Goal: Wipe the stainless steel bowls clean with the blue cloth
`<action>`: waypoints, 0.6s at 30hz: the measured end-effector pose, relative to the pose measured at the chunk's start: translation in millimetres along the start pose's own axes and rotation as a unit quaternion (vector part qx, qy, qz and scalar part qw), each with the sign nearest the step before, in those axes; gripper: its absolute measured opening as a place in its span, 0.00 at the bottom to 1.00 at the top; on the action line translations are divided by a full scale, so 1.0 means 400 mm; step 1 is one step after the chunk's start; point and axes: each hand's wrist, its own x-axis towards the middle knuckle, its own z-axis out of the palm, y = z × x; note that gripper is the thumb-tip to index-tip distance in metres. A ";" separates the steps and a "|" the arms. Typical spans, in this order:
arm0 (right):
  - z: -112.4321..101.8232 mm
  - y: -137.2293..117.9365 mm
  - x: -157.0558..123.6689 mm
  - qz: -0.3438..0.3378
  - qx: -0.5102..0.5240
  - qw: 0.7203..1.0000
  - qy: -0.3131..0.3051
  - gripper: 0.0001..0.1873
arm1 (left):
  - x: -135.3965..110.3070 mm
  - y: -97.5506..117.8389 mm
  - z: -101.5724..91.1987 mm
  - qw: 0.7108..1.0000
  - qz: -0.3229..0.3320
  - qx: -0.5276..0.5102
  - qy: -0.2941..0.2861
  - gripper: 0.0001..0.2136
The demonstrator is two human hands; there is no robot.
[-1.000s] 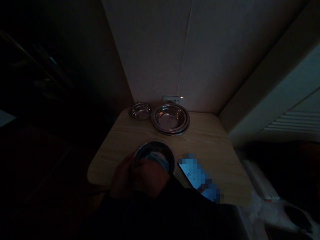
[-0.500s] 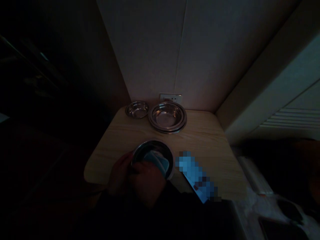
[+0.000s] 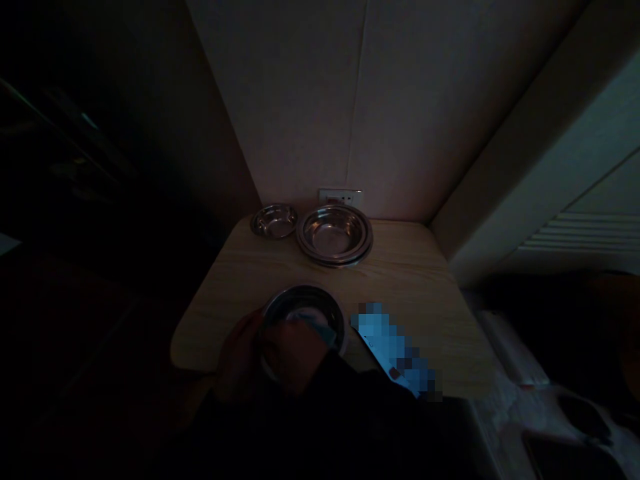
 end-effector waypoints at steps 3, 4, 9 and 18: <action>0.021 -0.010 0.048 0.061 0.021 0.995 0.072 0.13 | 0.001 -0.001 -0.007 0.999 0.000 -0.035 0.009 0.16; 0.024 -0.011 0.052 0.073 0.025 0.993 0.085 0.12 | 0.001 0.001 -0.008 0.999 -0.001 -0.039 0.015 0.16; -0.006 0.009 -0.001 0.004 0.007 1.000 -0.022 0.11 | 0.006 0.011 -0.002 0.999 0.003 -0.010 0.040 0.17; -0.010 0.025 0.025 0.023 -0.107 0.993 -0.049 0.12 | -0.012 -0.006 0.005 0.998 0.020 0.044 0.036 0.16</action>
